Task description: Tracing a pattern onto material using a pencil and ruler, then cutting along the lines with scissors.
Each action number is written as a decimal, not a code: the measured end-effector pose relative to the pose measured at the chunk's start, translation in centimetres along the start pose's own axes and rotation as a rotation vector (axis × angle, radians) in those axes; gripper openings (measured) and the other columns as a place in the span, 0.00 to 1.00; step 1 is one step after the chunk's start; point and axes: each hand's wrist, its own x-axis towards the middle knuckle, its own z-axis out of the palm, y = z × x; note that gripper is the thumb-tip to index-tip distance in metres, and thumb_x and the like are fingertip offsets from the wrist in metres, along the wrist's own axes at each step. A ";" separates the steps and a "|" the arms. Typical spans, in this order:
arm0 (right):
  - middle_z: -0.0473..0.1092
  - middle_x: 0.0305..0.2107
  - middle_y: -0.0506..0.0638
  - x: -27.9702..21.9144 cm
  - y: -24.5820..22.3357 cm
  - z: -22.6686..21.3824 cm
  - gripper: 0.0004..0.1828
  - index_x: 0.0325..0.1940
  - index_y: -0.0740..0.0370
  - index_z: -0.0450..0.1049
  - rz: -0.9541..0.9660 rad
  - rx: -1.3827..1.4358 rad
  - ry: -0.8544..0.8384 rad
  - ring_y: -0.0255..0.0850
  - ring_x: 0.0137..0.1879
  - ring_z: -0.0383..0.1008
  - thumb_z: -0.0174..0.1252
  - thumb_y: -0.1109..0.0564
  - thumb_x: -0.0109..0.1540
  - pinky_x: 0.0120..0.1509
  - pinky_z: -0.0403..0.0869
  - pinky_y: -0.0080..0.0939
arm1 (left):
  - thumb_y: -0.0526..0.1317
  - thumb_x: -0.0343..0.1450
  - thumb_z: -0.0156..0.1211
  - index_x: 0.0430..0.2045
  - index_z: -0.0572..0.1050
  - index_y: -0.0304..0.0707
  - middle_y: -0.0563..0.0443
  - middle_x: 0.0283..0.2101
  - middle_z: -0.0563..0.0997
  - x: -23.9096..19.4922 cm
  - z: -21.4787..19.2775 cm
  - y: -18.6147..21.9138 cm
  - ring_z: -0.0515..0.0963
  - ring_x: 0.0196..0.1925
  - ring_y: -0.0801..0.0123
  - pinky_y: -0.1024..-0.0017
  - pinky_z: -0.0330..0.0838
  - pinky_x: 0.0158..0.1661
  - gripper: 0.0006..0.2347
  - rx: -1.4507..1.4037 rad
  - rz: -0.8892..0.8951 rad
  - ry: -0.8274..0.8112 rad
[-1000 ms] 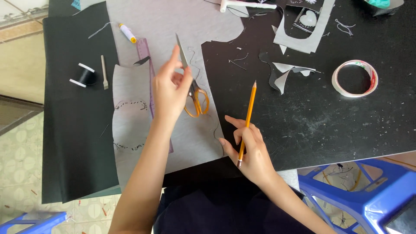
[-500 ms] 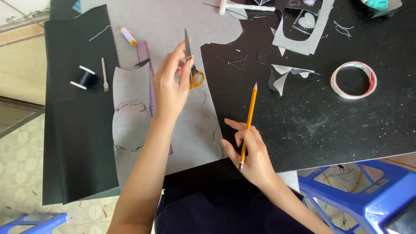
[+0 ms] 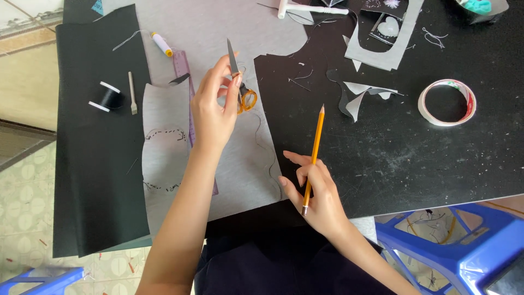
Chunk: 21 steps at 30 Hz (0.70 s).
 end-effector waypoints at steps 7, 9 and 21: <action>0.78 0.47 0.66 0.0 -0.3 -0.1 0.13 0.28 0.60 0.65 0.002 0.049 0.100 0.67 0.53 0.78 0.59 0.59 0.64 0.52 0.74 0.59 | 0.33 0.78 0.60 0.59 0.73 0.43 0.49 0.43 0.83 -0.5 0.7 -0.7 0.84 0.39 0.65 0.68 0.84 0.39 0.14 -0.025 -0.022 0.082; 0.78 0.45 0.67 -0.2 0.2 -0.2 0.21 0.35 0.61 0.66 -0.058 0.118 0.136 0.65 0.50 0.80 0.37 0.46 0.72 0.52 0.75 0.61 | 0.33 0.78 0.60 0.59 0.73 0.43 0.49 0.43 0.83 -0.5 0.6 -0.4 0.84 0.39 0.65 0.68 0.84 0.40 0.14 -0.025 -0.031 0.091; 0.74 0.43 0.63 1.4 4.2 -0.2 0.35 0.57 0.62 0.56 -0.023 0.259 0.300 0.52 0.42 0.81 0.15 0.34 0.71 0.48 0.78 0.52 | 0.35 0.79 0.59 0.60 0.72 0.47 0.51 0.43 0.83 -0.6 0.1 -0.5 0.84 0.42 0.66 0.67 0.84 0.42 0.14 -0.045 -0.090 0.112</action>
